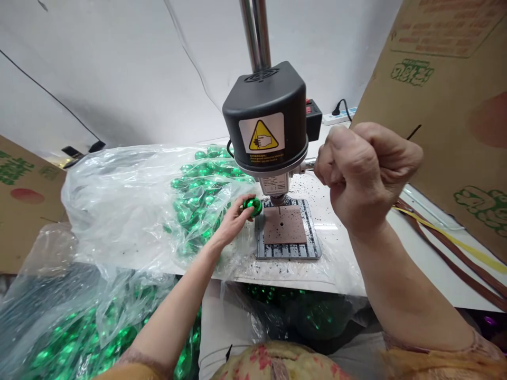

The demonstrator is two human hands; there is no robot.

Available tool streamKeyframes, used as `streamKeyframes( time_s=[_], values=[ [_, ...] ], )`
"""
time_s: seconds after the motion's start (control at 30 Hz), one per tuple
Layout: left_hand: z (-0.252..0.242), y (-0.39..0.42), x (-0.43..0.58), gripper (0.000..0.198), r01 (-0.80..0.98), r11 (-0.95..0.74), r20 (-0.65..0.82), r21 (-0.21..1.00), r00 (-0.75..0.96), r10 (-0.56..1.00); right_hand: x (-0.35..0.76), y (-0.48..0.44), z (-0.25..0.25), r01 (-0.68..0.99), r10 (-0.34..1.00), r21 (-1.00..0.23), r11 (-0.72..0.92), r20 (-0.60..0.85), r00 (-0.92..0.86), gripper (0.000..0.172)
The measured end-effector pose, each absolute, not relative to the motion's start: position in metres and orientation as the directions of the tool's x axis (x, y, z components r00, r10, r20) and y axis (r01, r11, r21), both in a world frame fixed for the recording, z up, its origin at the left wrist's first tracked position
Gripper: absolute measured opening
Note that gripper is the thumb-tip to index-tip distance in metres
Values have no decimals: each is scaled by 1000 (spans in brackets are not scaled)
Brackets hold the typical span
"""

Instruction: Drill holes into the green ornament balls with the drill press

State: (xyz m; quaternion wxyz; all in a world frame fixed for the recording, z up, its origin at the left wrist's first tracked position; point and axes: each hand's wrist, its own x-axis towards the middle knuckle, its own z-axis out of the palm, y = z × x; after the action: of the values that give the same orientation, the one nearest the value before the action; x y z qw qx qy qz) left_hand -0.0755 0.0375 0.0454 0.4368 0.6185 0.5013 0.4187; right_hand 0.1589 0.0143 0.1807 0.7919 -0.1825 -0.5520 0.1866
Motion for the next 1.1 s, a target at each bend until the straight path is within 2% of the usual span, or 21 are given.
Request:
streamKeyframes(
  time_s=[0.1,0.17,0.3,0.5,0.73,0.83,0.97,1.1],
  values=[
    [50,16,-57,46,-107,71,-53,992,163,985,159,15,181,-93,496,-494,865,809,316,48],
    [50,9,-48,51,-182,124,-92,976,174,980,159,15,181,-90,489,-487,869,814,313,48],
    [42,10,-42,64,-42,58,-50,997,173,984,158,15,181,-65,476,-481,874,822,311,49],
    [29,15,-38,63,160,-103,62,982,241,969,159,15,181,-53,452,-458,888,844,288,50],
    [27,11,-25,61,365,-130,76,922,159,984,160,15,180,36,467,-498,866,835,291,52],
    [23,9,-21,57,468,-198,162,861,117,980,160,14,180,46,490,-525,850,818,302,54],
    [18,6,-14,54,485,-292,278,824,101,955,159,13,182,45,507,-545,837,805,309,54],
    [15,4,-7,53,465,-304,276,832,129,953,159,16,190,-80,495,-496,865,816,299,51]
  ],
)
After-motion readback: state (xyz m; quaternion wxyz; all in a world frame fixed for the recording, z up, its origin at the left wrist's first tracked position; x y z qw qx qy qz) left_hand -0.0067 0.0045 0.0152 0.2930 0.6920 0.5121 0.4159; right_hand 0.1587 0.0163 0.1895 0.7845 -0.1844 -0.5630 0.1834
